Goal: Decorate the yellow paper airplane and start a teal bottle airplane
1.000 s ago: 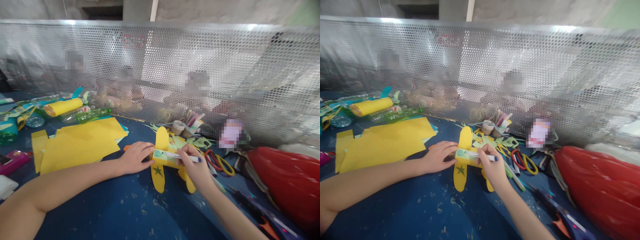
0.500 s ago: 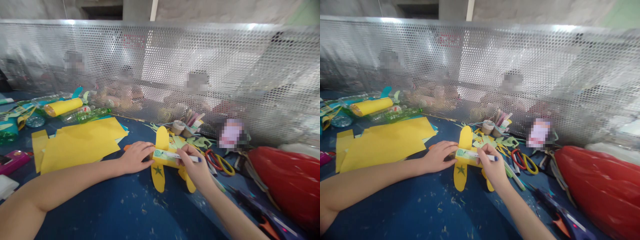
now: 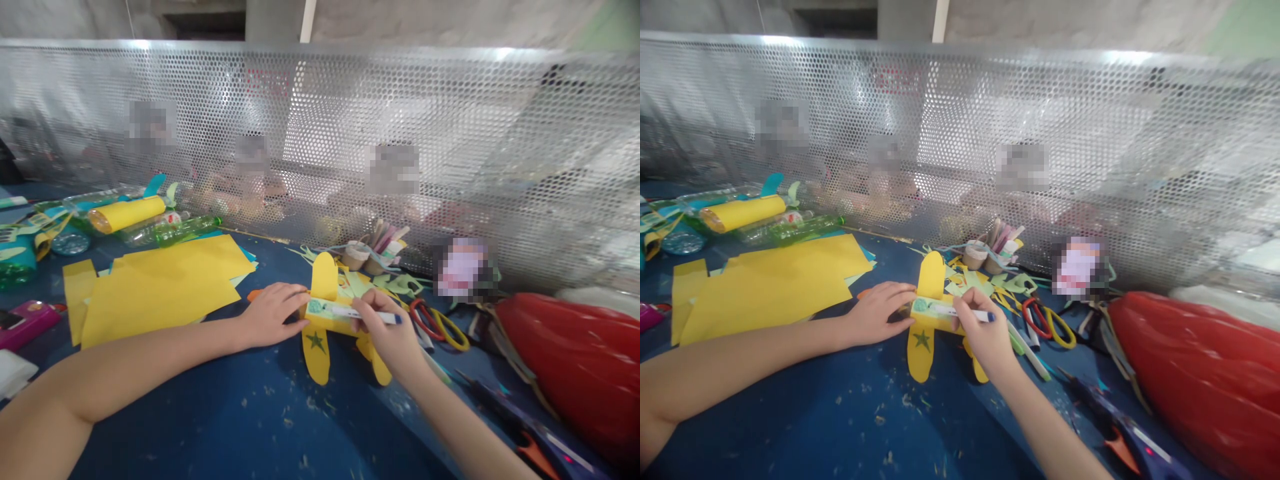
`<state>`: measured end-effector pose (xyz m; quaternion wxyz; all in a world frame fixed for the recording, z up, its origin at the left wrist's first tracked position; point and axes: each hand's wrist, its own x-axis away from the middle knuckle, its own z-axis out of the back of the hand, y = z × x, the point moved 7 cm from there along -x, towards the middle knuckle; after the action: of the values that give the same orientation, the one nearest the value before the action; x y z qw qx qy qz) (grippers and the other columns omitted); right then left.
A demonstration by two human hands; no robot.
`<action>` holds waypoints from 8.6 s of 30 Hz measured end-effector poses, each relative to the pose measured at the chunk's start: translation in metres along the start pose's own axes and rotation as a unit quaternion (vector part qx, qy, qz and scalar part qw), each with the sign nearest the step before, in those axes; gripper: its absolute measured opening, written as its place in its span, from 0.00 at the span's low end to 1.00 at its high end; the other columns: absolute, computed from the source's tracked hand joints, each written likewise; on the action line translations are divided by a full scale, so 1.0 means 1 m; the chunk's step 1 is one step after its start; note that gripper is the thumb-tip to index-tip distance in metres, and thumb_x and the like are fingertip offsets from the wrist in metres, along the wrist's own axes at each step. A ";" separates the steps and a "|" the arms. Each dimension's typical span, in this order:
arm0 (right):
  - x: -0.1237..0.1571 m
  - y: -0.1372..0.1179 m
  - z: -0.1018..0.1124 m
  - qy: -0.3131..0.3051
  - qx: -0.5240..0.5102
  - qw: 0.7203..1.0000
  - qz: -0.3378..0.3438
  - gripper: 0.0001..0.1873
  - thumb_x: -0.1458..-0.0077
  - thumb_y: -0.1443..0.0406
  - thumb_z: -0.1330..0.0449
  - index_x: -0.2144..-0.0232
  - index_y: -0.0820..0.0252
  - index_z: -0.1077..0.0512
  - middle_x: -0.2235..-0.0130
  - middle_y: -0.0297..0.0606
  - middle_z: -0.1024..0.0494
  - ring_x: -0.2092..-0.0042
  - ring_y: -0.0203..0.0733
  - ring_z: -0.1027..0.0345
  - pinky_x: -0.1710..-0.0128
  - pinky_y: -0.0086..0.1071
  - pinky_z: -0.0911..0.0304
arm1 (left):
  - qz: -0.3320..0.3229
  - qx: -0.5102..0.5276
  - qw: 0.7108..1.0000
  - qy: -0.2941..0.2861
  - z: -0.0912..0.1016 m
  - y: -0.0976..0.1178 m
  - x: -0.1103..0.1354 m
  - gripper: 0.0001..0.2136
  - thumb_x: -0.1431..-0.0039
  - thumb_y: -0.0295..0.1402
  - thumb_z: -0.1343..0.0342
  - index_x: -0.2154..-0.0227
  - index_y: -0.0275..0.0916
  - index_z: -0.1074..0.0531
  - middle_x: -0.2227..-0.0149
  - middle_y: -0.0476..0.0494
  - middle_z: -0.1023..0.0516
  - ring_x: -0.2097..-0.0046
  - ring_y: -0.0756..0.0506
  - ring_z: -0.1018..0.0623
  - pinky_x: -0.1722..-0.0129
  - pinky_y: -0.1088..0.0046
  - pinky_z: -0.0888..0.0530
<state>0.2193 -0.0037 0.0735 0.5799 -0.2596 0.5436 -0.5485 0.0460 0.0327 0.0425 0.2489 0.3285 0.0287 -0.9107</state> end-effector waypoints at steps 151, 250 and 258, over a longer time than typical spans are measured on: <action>-0.006 0.002 0.010 0.024 0.033 0.999 -0.003 0.15 0.51 0.61 0.43 0.84 0.55 0.41 0.86 0.29 0.33 0.81 0.35 0.43 0.78 0.29 0.47 | -0.004 -0.001 1.000 0.014 0.003 0.001 -0.001 0.17 0.42 0.41 0.48 0.52 0.39 0.35 0.49 0.40 0.30 0.49 0.41 0.30 0.49 0.60 0.32; -0.001 0.007 0.012 0.055 0.016 0.998 0.024 0.16 0.51 0.60 0.42 0.84 0.55 0.44 0.87 0.25 0.39 0.83 0.32 0.49 0.81 0.28 0.52 | 0.009 -0.011 1.000 0.011 0.002 0.000 -0.001 0.17 0.40 0.41 0.50 0.51 0.39 0.35 0.48 0.40 0.29 0.48 0.41 0.30 0.48 0.59 0.32; -0.001 0.006 0.012 0.052 0.016 0.998 0.031 0.16 0.51 0.61 0.42 0.83 0.55 0.44 0.87 0.25 0.39 0.83 0.32 0.49 0.82 0.28 0.52 | 0.008 -0.007 1.000 0.006 0.002 0.001 -0.001 0.17 0.40 0.40 0.50 0.52 0.39 0.35 0.49 0.40 0.29 0.48 0.41 0.29 0.48 0.59 0.32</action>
<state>0.2324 -0.0042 0.0720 0.5718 -0.2047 0.5715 -0.5518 0.0460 0.0321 0.0453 0.2583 0.3328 0.0340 -0.9063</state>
